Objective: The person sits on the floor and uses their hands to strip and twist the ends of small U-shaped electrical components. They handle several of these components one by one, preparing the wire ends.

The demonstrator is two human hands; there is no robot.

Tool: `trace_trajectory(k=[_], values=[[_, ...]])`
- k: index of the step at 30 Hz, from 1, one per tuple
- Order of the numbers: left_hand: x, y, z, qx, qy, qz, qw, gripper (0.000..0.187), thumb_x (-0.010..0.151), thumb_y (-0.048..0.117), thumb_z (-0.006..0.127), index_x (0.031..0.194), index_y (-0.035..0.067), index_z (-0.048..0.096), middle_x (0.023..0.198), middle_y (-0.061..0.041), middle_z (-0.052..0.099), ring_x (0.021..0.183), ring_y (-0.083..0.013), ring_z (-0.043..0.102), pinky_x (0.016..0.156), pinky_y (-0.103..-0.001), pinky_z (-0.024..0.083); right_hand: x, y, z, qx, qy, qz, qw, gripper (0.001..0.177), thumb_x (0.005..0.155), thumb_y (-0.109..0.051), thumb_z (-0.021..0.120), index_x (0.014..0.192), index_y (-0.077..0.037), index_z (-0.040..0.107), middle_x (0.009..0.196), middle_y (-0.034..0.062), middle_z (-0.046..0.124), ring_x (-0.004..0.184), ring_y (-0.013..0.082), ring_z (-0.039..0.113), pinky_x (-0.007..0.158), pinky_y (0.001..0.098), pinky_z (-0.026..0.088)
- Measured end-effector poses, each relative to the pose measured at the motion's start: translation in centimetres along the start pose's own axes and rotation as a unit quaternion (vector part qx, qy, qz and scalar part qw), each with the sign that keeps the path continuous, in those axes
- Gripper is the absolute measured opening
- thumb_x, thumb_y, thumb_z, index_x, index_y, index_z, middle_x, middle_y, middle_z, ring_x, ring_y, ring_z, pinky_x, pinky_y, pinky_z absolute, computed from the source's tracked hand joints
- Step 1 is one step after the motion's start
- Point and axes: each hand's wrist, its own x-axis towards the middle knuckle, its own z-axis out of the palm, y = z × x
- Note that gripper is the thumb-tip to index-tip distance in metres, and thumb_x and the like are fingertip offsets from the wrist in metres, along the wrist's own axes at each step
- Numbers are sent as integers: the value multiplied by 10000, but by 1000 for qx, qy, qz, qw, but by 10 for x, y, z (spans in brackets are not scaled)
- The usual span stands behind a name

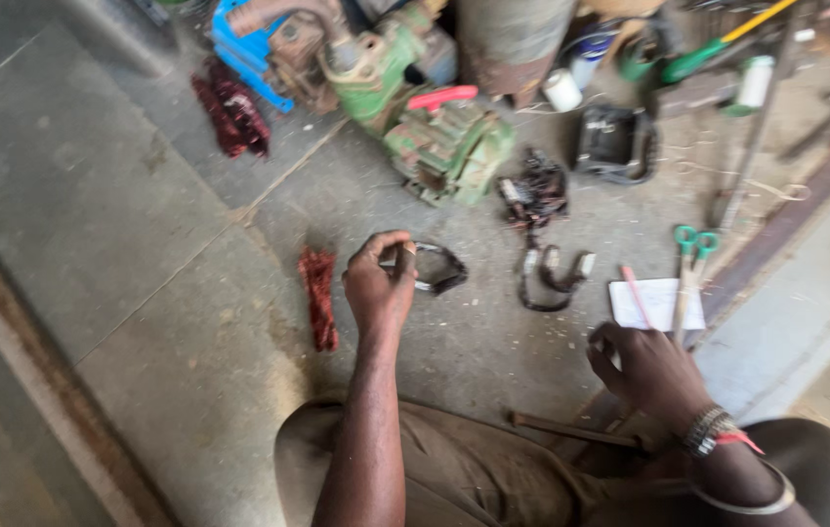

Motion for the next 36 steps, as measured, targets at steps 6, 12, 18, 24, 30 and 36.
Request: trace_trajectory(k=[6,12,18,24,30,36], values=[[6,-17,13,82,-63,7,995,228,875,202,785,1094,164,731,1083,-30,744,860,-171,758,745,-324,634,15,21,30,24,-176,-103,979,174,877,-291,641,987,-192,732,822,21,808,794,230,783,745,407,602],[-13,-17,38,252,-97,171,948,356,734,185,892,1048,114,740,1067,-91,741,979,-283,709,806,-445,580,17,26,33,99,-138,-137,976,158,861,-253,663,969,-158,727,800,61,799,767,270,768,697,423,588],[-9,-26,46,329,-47,167,928,311,771,115,865,1058,173,759,1227,-86,711,1070,-232,700,857,-373,598,26,14,31,155,61,-43,985,136,869,-212,681,904,-88,726,793,71,792,683,251,769,660,383,599],[-37,-25,79,180,-118,285,934,370,820,173,866,1156,127,720,1215,-105,740,1102,-255,706,960,-383,575,47,7,31,337,81,122,930,322,936,-351,702,946,-39,779,724,95,779,576,184,745,572,331,579],[-59,-37,117,162,-191,300,920,636,785,102,850,1334,-47,565,1322,-242,624,1167,-346,631,976,-445,518,63,5,52,343,96,134,925,360,924,-382,708,947,-34,795,672,73,767,556,148,728,548,302,553],[-55,-41,112,130,-282,175,934,417,906,174,811,1272,72,639,1127,-88,743,944,-210,766,855,-357,639,63,10,66,310,15,82,947,336,931,-335,707,839,-26,800,688,103,787,601,156,751,583,283,561]])
